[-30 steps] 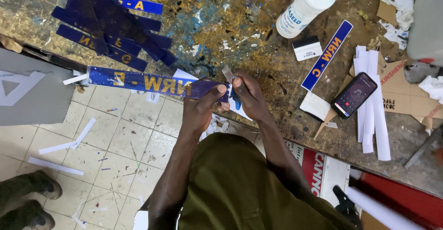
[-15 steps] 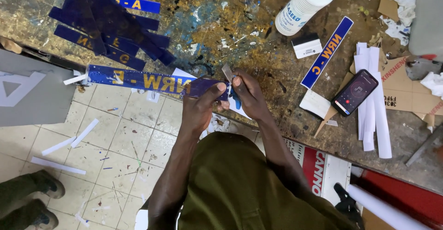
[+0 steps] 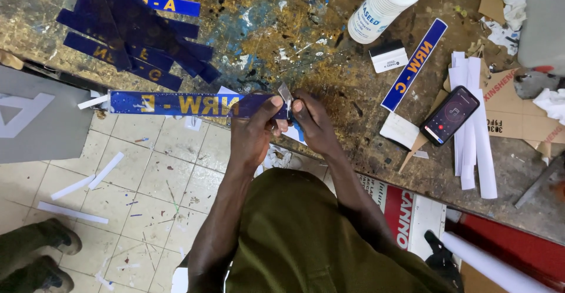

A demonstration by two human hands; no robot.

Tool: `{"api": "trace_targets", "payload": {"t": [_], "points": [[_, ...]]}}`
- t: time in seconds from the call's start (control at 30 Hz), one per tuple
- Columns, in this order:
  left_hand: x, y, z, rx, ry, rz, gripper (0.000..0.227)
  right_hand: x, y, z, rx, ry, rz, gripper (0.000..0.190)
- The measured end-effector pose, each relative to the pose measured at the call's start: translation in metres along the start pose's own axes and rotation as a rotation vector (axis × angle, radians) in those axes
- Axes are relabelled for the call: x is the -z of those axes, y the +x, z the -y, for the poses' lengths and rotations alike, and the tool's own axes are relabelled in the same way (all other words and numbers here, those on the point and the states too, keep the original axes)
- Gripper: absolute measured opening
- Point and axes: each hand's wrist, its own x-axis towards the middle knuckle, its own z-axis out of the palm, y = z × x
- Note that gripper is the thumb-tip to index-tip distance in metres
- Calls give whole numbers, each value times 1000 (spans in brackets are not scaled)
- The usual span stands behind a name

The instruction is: The person uses scissors to cut a blue sticker with yellow text into smaller pieces on a cluttered workbench. They then peel the backing off the cut sticker pieces and apply glue to the back of one piece using a bottle.

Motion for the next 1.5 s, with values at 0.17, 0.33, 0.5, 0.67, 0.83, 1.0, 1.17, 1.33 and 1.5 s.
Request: {"api": "trace_targets", "payload": {"t": [0.17,0.33,0.5,0.67,0.83,1.0,1.17,1.33,1.5], "points": [[2,1,8,20,-6,-33,28,2,-5,-6,10,0,5,46],[5,12,16,32,-41,-80,23,-5,-4,18,16,0,26,45],[-4,18,12,64,-80,-77,24,1,-12,5,-7,8,29,44],[10,28,29,76,53,-167,24,21,-19,-17,-65,51,10,46],[12,24,18,139,133,-246,21,65,-8,-9,-143,74,21,41],[48,35,60,350,181,-351,78,100,59,12,-249,-1105,-227,51],[69,42,81,308,248,-326,47,112,59,-8,27,-973,-173,39],[33,40,48,307,294,-238,32,91,57,-2,-436,-619,-275,57],[27,36,44,259,327,-80,48,110,50,-50,-418,-569,-442,74]]}}
